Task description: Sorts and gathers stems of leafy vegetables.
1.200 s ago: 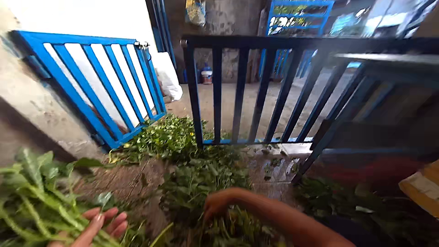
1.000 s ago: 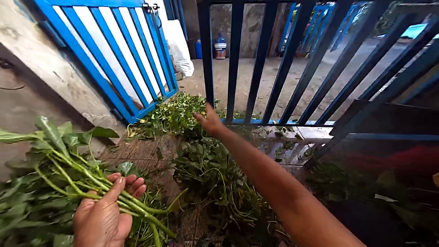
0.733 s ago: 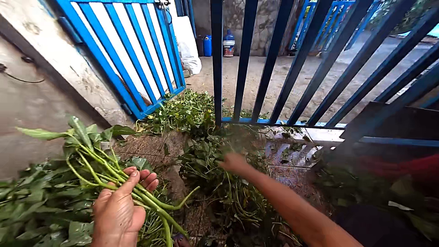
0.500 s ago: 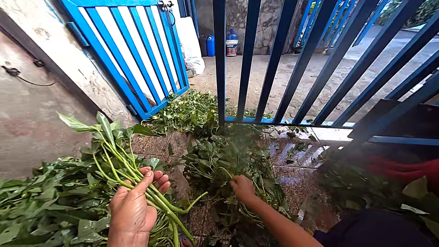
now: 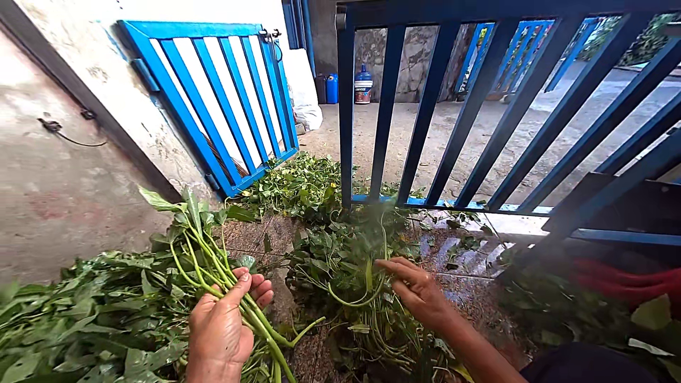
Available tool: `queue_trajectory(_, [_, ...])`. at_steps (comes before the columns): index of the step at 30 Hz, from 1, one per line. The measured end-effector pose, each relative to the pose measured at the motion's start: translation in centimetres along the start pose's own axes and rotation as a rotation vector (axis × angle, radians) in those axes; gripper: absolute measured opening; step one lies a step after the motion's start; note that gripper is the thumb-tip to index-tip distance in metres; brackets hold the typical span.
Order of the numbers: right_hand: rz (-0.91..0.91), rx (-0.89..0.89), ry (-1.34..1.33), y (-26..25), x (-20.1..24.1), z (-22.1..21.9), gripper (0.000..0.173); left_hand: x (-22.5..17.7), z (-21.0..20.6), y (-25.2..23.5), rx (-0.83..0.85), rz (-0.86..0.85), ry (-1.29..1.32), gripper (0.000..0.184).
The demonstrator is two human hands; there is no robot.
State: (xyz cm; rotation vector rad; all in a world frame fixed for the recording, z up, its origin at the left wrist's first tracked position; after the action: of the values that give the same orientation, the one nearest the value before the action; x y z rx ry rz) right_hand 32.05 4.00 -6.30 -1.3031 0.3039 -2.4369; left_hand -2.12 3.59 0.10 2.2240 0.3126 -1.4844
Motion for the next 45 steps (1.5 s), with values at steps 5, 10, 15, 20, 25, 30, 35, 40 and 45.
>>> queue_trajectory(5, [-0.002, -0.006, -0.286, 2.1, 1.7, -0.7, 0.042, 0.6, -0.8, 0.5, 0.042, 0.004, -0.025, 0.014])
queue_trajectory(10, [0.102, -0.104, -0.304, 3.0, 2.7, -1.1, 0.037, 1.1, -1.3, 0.9, 0.074, 0.017, -0.043, 0.014])
queue_trajectory(15, [0.135, -0.094, -0.396, 3.4, 3.1, -1.7, 0.032, 0.9, -1.0, 1.0, 0.050, 0.020, -0.035, 0.013])
queue_trajectory(20, [0.054, 0.009, -0.563, 3.6, 3.2, -2.6, 0.031, 0.2, -0.5, 0.9, 0.024, 0.010, -0.022, 0.012])
queue_trajectory(25, [-0.141, 0.014, -1.017, 3.5, 2.8, -4.0, 0.030, -0.3, -0.1, 0.8, 0.007, 0.015, 0.004, 0.013])
queue_trajectory(30, [-0.308, -0.023, -1.439, 3.3, 2.5, -5.0, 0.030, -0.4, 0.0, 0.9, 0.006, 0.018, 0.023, 0.013])
queue_trajectory(35, [-0.316, 0.005, -1.626, 3.4, 2.7, -5.6, 0.033, -0.3, -0.2, 1.0, 0.013, 0.024, 0.019, 0.014])
queue_trajectory(40, [-0.333, -0.009, -1.667, 3.5, 2.6, -5.7, 0.033, -0.2, -0.4, 1.1, 0.013, 0.034, 0.037, 0.014])
queue_trajectory(45, [-0.286, -0.194, -0.818, 2.2, 3.1, -5.5, 0.039, 1.0, -1.0, 1.3, 0.024, 0.062, 0.042, 0.013])
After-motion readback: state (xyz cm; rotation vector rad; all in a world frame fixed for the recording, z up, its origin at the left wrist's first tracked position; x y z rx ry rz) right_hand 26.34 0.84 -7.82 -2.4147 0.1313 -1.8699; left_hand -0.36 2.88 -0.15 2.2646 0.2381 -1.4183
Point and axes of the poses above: each hand's wrist, its own y-axis away from the middle knuckle, its own z-axis out of the back of the hand, x = y × z, the point moved 6 cm from there along -y, towards the middle knuckle, and after that the axes turned 4 degrees about x, right-handed, at the moved point
